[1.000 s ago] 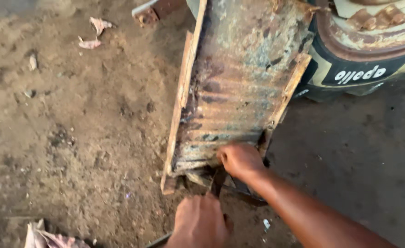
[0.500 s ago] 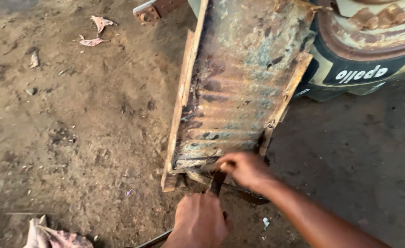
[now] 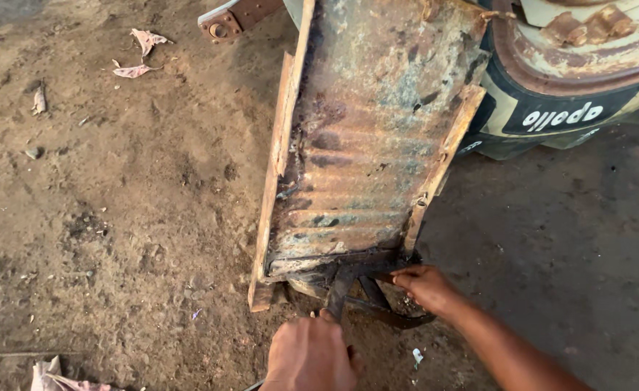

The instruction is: The person uses a hammer and a metal tool to repeatedly strike and pry at a rusty, rectangular metal part resting on the ground. The person also uses a small white object to wipe the area being worked on.

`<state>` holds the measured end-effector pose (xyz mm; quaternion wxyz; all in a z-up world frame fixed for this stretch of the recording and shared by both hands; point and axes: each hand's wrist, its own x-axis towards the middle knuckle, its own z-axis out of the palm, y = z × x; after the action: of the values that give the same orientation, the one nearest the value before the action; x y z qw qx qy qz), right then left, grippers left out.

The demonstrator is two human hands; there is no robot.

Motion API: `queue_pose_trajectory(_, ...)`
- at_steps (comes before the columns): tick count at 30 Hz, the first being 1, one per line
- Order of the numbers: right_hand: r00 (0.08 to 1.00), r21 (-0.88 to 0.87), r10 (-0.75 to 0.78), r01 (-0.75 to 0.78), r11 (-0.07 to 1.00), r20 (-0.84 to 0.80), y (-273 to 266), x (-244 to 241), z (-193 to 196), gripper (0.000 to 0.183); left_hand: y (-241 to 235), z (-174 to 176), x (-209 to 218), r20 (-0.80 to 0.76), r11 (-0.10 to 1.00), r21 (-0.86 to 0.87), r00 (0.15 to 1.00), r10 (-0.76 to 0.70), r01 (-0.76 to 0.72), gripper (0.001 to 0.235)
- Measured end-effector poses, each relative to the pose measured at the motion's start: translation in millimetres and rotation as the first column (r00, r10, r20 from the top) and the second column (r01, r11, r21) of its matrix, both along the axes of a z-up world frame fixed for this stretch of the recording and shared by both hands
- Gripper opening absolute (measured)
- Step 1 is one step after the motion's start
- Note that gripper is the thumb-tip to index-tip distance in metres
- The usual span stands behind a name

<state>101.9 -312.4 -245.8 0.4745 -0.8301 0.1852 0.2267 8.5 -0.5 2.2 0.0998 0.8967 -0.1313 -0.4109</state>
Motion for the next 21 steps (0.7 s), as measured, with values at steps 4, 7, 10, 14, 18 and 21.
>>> queue_pose_trajectory(4, 0.980, -0.137, 0.142, -0.123, 0.983, 0.138, 30.8, -18.2, 51.0, 0.040, 0.3, -2.2, 0.4, -0.033, 1.000, -0.008, 0.999, 0.011, -0.011, 0.064)
queue_pose_trajectory(7, 0.963, -0.459, 0.228, -0.270, 0.846, -0.146, 49.5, -30.9, 92.4, 0.054, -0.4, -4.5, -1.0, 0.013, 1.000, 0.008, 1.000, 0.001, -0.001, 0.070)
queue_pose_trajectory(10, 0.961, -0.545, 0.247, -0.274, 0.792, -0.125, 60.4, -31.2, 118.3, 0.056, -1.7, -3.7, -0.9, 0.068, 1.000, -0.005, 0.998, 0.007, -0.007, 0.074)
queue_pose_trajectory(14, 0.966, -0.485, 0.177, -0.248, 0.838, -0.187, 71.1, -23.4, 125.4, 0.058, -0.8, 0.5, 1.6, -0.043, 0.999, 0.007, 0.999, 0.032, -0.032, 0.067)
queue_pose_trajectory(18, 0.960, -0.480, 0.200, -0.273, 0.834, -0.198, 73.0, -28.7, 123.6, 0.047, -1.2, 6.0, -1.0, -0.019, 0.999, 0.019, 0.999, 0.042, -0.042, 0.073)
queue_pose_trajectory(21, 0.950, -0.611, 0.243, -0.313, 0.727, -0.197, 70.8, -34.5, 125.3, 0.040, -2.3, 9.3, -2.5, 0.003, 0.996, 0.035, 0.996, 0.085, -0.085, 0.072)
